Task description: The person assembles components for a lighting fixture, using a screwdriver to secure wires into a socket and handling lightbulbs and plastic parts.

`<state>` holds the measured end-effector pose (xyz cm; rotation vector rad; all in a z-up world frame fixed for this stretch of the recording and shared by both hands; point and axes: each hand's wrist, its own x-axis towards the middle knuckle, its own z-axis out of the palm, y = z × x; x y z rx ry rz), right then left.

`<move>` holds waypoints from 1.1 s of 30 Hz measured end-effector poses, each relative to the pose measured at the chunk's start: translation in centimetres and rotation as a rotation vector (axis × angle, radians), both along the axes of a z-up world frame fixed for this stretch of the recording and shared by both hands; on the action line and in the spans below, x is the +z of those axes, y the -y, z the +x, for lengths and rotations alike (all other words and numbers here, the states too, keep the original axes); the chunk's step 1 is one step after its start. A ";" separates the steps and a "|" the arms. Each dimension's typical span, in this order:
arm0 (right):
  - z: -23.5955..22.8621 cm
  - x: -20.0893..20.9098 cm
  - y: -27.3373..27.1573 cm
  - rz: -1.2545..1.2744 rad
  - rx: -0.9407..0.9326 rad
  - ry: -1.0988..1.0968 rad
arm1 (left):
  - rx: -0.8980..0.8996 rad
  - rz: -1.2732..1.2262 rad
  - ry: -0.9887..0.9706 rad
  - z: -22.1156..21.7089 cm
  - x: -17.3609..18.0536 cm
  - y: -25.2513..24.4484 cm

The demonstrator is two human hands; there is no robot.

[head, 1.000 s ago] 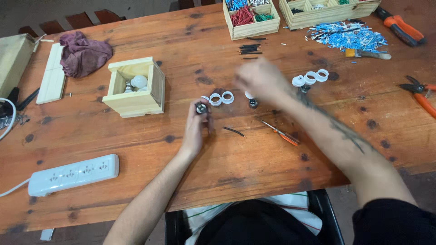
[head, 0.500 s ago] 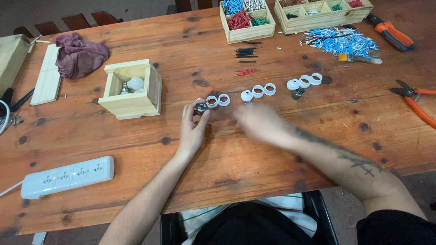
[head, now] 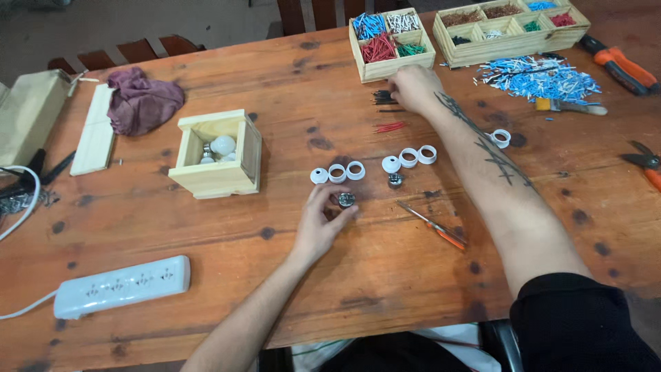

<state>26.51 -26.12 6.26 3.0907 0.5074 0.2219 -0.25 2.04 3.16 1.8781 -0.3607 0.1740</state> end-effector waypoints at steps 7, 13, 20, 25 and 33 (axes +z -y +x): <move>-8.9 4.0 -0.8 -0.041 -0.013 0.140 | -0.052 -0.037 0.022 -0.1 -0.2 0.0; -28.0 8.7 -0.6 0.021 -0.056 -0.391 | -0.062 -0.142 -0.042 -0.9 -0.4 0.8; -32.4 3.1 1.7 -0.015 0.048 -0.317 | -0.090 -0.193 -0.127 -1.4 -1.0 1.1; -30.9 4.0 1.1 0.376 0.243 0.072 | -0.088 -0.251 -0.164 -0.7 -1.6 1.2; -29.6 3.9 -0.6 0.629 0.395 0.058 | -0.143 -0.322 -0.194 -0.4 -2.3 1.2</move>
